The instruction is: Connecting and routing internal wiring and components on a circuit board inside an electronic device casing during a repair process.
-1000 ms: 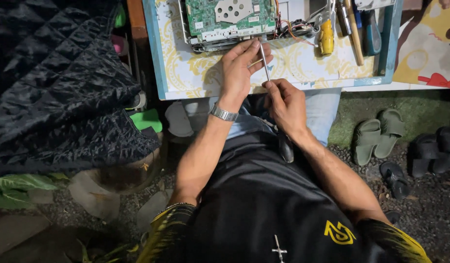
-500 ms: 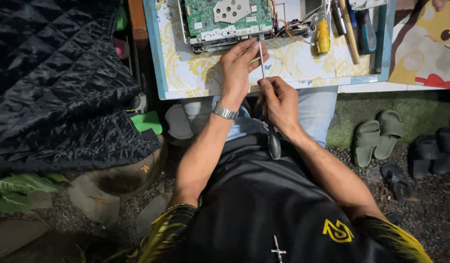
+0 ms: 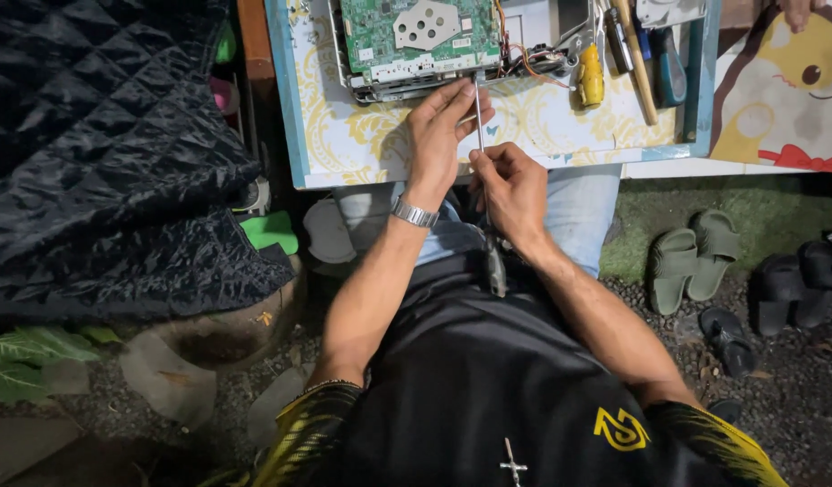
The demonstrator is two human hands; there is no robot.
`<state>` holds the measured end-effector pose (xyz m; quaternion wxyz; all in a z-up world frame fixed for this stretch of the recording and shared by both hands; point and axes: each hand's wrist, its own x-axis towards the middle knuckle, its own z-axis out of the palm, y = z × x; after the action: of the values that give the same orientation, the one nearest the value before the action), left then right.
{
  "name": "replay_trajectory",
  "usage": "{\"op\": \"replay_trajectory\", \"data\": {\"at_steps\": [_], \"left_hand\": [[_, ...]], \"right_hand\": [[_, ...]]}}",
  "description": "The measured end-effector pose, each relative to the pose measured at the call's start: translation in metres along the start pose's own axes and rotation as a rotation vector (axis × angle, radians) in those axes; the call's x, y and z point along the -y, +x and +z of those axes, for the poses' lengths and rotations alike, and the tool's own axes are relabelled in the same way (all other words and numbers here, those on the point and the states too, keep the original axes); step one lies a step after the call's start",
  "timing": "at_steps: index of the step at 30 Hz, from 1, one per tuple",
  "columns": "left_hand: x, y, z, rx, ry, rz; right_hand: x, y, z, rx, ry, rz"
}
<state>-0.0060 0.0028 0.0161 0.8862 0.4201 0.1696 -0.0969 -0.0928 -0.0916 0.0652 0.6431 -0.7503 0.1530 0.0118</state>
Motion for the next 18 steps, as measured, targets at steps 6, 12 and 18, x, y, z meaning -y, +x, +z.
{"op": "replay_trajectory", "data": {"at_steps": [6, 12, 18], "left_hand": [[0.004, -0.001, -0.008, 0.04, 0.106, 0.002], [0.002, 0.0, -0.007, 0.103, 0.248, -0.171], [0.004, 0.01, -0.008, 0.069, 0.285, -0.151]], "right_hand": [[-0.032, 0.01, 0.005, 0.084, 0.336, 0.064], [-0.041, 0.011, 0.009, 0.164, 0.732, 0.195], [-0.044, -0.009, -0.003, 0.062, 0.441, 0.188]]}}
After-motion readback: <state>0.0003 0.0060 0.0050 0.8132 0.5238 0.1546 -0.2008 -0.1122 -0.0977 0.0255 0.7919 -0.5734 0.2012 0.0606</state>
